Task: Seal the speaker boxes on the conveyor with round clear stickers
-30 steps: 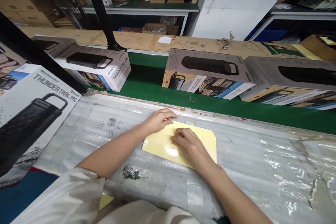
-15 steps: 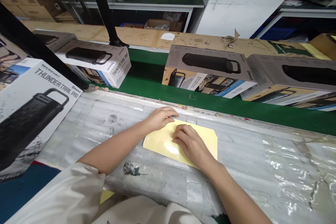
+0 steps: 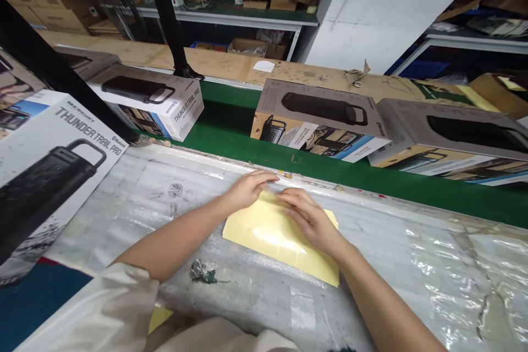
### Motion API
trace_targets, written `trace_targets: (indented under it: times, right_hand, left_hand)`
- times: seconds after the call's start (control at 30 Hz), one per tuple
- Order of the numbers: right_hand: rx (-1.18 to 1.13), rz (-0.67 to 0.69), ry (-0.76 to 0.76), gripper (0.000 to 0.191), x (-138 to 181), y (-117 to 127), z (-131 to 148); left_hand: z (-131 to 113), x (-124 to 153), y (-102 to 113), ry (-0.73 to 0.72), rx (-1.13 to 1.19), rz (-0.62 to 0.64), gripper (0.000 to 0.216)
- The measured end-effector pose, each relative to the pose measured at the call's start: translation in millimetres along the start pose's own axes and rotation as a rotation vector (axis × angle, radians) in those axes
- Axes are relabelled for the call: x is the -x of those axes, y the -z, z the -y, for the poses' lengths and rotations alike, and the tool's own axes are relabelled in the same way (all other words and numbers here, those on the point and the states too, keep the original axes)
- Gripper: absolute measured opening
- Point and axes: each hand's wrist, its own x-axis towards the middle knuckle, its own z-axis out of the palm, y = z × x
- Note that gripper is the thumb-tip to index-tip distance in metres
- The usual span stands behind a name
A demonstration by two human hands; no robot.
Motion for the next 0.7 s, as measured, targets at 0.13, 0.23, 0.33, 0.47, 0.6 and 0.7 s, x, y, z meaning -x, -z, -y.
trace_targets:
  times: [0.13, 0.23, 0.33, 0.47, 0.6, 0.7]
  right_hand:
    - [0.212, 0.209, 0.092, 0.042, -21.0, -1.8, -10.8]
    - [0.291, 0.278, 0.129, 0.042, -28.5, -0.4, -17.8]
    - [0.327, 0.299, 0.145, 0.043, -29.3, -0.7, -19.5]
    - [0.316, 0.312, 0.096, 0.041, -27.5, -3.2, -17.3]
    - [0.318, 0.275, 0.066, 0.049, -25.2, -4.9, -16.3]
    - [0.368, 0.29, 0.066, 0.058, -24.1, -5.6, -10.2]
  left_hand:
    - [3.1, -0.2, 2.3, -0.003, 0.118, -0.056, 0.043]
    - [6.0, -1.1, 2.4, 0.053, 0.145, -0.094, 0.046]
    - [7.7, -2.0, 1.2, 0.126, 0.172, -0.105, 0.047]
    - [9.0, -2.6, 0.4, 0.148, 0.209, -0.108, 0.042]
    - [7.9, -4.2, 3.4, 0.158, 0.173, -0.122, 0.039]
    - [0.9, -4.4, 7.0, 0.177, 0.117, -0.13, 0.035]
